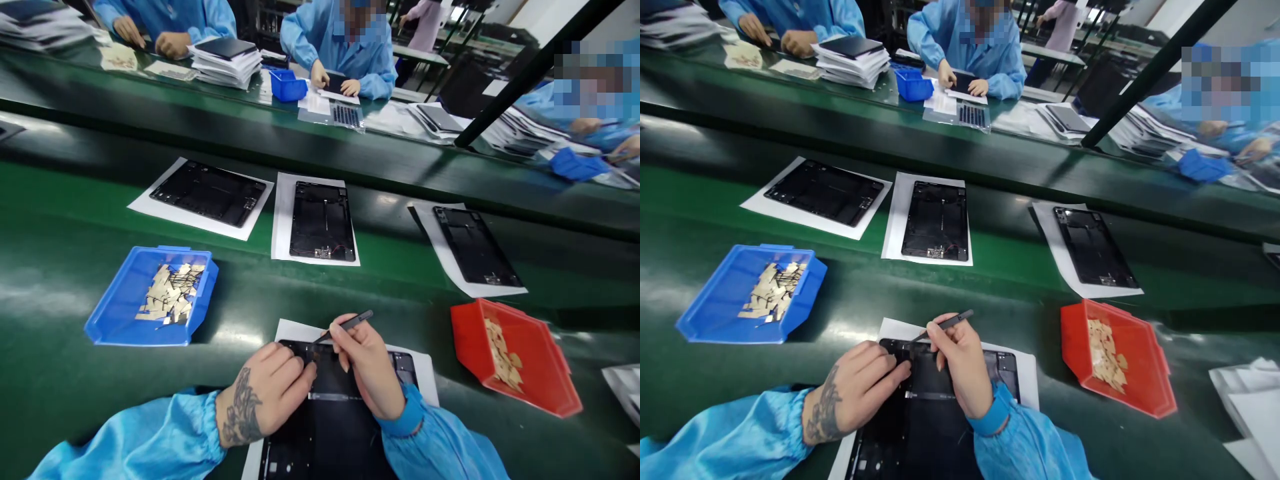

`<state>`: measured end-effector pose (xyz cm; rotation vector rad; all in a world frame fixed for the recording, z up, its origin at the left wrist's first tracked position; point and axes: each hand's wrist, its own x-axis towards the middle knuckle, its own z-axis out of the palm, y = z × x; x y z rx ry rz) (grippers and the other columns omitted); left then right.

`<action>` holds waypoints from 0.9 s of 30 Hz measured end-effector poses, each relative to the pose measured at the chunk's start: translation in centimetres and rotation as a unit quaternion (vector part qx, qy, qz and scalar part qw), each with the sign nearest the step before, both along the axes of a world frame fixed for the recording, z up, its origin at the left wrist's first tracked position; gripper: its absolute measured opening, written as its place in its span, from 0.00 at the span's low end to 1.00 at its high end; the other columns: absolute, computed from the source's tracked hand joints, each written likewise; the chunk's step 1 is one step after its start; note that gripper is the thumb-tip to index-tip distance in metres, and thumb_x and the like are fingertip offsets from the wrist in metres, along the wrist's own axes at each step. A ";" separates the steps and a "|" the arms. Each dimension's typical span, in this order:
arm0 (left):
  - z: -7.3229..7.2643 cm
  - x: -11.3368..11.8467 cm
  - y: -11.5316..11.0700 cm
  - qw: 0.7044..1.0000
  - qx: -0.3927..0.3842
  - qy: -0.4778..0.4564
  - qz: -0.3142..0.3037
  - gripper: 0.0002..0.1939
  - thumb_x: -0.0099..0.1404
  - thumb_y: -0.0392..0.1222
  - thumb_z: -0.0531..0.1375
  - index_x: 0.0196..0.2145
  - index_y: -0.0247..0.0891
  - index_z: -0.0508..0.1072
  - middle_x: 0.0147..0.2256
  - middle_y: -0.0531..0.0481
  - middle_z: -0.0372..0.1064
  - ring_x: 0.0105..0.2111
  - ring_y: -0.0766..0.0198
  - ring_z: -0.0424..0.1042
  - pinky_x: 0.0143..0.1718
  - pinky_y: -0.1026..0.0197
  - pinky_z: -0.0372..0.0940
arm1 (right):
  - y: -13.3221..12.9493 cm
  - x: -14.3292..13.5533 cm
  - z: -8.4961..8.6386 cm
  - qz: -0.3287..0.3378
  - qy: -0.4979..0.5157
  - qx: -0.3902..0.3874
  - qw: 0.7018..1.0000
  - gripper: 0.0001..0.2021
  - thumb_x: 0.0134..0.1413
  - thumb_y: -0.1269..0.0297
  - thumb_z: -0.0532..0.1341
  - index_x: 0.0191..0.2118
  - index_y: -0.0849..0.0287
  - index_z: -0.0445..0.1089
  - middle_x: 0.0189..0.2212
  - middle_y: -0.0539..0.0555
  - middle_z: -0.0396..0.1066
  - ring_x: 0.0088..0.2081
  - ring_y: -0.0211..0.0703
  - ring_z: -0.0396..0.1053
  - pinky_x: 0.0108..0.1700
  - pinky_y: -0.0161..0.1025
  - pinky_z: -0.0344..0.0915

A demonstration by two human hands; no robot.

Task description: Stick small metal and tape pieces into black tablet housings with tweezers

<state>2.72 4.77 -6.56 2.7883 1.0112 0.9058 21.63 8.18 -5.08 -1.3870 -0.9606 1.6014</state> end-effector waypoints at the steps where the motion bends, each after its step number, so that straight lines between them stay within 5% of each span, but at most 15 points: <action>1: -0.1 0.1 -0.1 1.000 0.004 -0.003 0.002 0.11 0.64 0.30 0.55 0.45 0.30 0.70 0.28 0.47 0.68 0.28 0.62 0.65 0.28 0.58 0.59 | -0.2 0.0 -0.1 0.005 -0.022 0.010 1.000 0.14 0.53 0.54 0.64 0.36 0.60 0.65 0.20 0.45 0.61 0.18 0.30 0.54 0.17 0.27 0.51; 8: -0.2 0.2 -0.4 0.999 -0.029 0.004 0.025 0.10 0.64 0.34 0.58 0.44 0.28 0.70 0.23 0.52 0.63 0.21 0.63 0.63 0.20 0.59 0.58 | -0.8 0.3 -0.9 0.043 -0.186 0.117 0.975 0.09 0.56 0.57 0.61 0.37 0.58 0.66 0.26 0.49 0.66 0.23 0.34 0.60 0.23 0.32 0.58; 27: -0.4 0.3 -0.5 0.992 -0.114 -0.031 0.041 0.09 0.64 0.32 0.56 0.43 0.27 0.69 0.24 0.51 0.63 0.22 0.64 0.63 0.18 0.60 0.58 | -0.7 -0.2 -0.9 0.073 -0.253 0.156 0.952 0.04 0.57 0.62 0.61 0.35 0.56 0.69 0.28 0.48 0.69 0.25 0.36 0.65 0.27 0.32 0.61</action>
